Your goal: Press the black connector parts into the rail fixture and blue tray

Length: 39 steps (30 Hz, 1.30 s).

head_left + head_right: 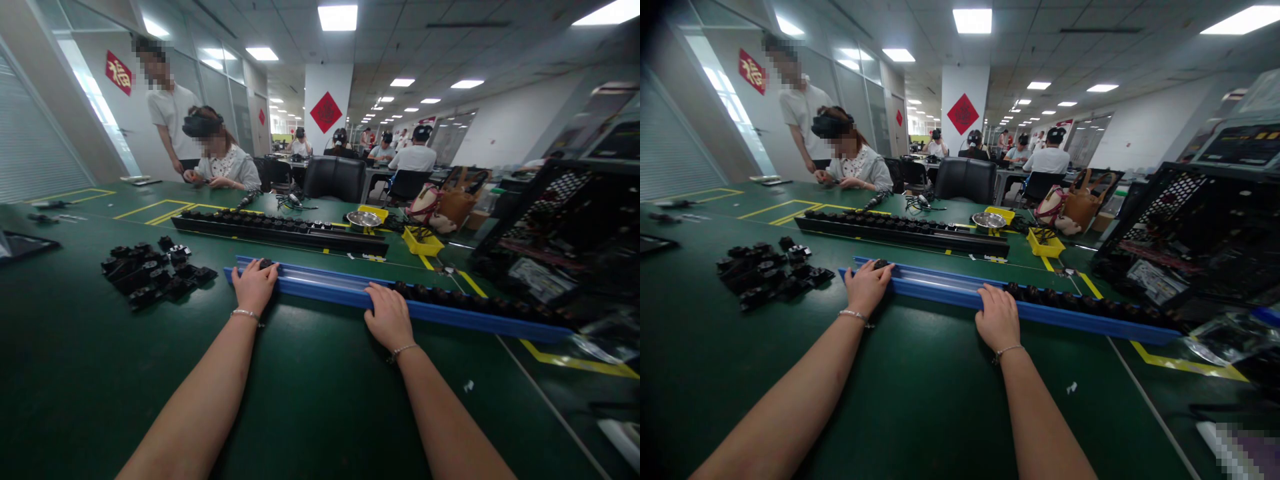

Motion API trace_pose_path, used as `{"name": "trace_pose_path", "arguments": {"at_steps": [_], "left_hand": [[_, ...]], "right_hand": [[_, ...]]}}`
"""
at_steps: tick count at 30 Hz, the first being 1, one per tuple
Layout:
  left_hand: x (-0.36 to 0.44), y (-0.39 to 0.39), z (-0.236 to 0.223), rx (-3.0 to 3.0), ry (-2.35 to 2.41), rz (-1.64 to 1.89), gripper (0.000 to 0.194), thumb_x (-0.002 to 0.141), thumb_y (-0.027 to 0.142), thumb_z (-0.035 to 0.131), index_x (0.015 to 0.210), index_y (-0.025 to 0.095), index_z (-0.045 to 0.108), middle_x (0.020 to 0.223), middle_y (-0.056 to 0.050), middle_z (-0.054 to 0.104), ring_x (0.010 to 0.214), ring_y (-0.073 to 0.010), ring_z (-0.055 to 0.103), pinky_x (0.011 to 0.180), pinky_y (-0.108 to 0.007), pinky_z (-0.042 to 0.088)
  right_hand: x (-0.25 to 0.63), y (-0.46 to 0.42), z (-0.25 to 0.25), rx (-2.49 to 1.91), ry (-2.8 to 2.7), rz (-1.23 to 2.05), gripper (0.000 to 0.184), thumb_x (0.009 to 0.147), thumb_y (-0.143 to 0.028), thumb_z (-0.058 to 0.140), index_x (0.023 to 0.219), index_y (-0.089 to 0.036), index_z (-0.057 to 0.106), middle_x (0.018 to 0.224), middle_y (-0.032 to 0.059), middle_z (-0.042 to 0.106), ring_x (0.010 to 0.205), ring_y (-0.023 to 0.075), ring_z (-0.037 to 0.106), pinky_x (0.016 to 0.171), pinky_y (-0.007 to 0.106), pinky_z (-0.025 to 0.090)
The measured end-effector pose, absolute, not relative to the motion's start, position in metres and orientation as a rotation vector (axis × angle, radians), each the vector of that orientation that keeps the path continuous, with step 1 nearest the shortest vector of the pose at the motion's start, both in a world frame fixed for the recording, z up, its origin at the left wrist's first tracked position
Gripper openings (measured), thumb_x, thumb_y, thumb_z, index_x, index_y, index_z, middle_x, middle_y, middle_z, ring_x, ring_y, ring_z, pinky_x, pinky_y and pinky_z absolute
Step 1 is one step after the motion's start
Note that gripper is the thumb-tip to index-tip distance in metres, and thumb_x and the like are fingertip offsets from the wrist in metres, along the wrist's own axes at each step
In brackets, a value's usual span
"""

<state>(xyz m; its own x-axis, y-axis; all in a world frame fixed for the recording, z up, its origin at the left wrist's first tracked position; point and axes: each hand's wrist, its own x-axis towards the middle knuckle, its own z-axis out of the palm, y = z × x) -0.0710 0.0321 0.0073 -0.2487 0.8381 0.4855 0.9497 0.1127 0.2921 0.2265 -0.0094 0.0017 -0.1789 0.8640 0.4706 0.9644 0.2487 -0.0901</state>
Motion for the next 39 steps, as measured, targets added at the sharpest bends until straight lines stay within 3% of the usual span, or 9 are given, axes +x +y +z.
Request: {"name": "trace_pose_path", "arguments": {"at_steps": [15, 33, 39], "left_hand": [[-0.083, 0.036, 0.005, -1.731, -2.211, -0.907, 0.034, 0.088, 0.037, 0.036, 0.102, 0.039, 0.066, 0.123, -0.001, 0.059, 0.122, -0.0245, 0.043, 0.103, -0.059, 0.011], [-0.099, 0.041, 0.001, -1.526, -2.332, -0.964, 0.034, 0.089, 0.042, 0.035, 0.102, 0.038, 0.067, 0.123, -0.003, 0.058, 0.126, -0.0278, 0.034, 0.1, -0.06, 0.018], [-0.104, 0.04, 0.002, -1.417, -2.337, -0.985, 0.036, 0.089, 0.044, 0.037, 0.102, 0.033, 0.068, 0.123, -0.003, 0.058, 0.124, -0.0302, 0.036, 0.1, -0.056, 0.024]], "right_hand": [[0.227, -0.009, 0.0, -1.651, -2.087, -0.306, 0.039, 0.073, -0.017, 0.045, 0.111, -0.019, 0.057, 0.123, 0.0061, 0.057, 0.115, 0.0207, 0.046, 0.104, 0.04, 0.025], [0.228, -0.01, 0.002, -1.66, -2.082, -0.286, 0.04, 0.073, -0.015, 0.045, 0.111, -0.019, 0.056, 0.121, 0.0057, 0.058, 0.115, 0.0202, 0.047, 0.104, 0.04, 0.024], [0.229, -0.01, 0.002, -1.654, -2.085, -0.286, 0.04, 0.073, -0.016, 0.045, 0.112, -0.019, 0.056, 0.121, 0.0058, 0.058, 0.114, 0.0203, 0.047, 0.104, 0.04, 0.025]]}}
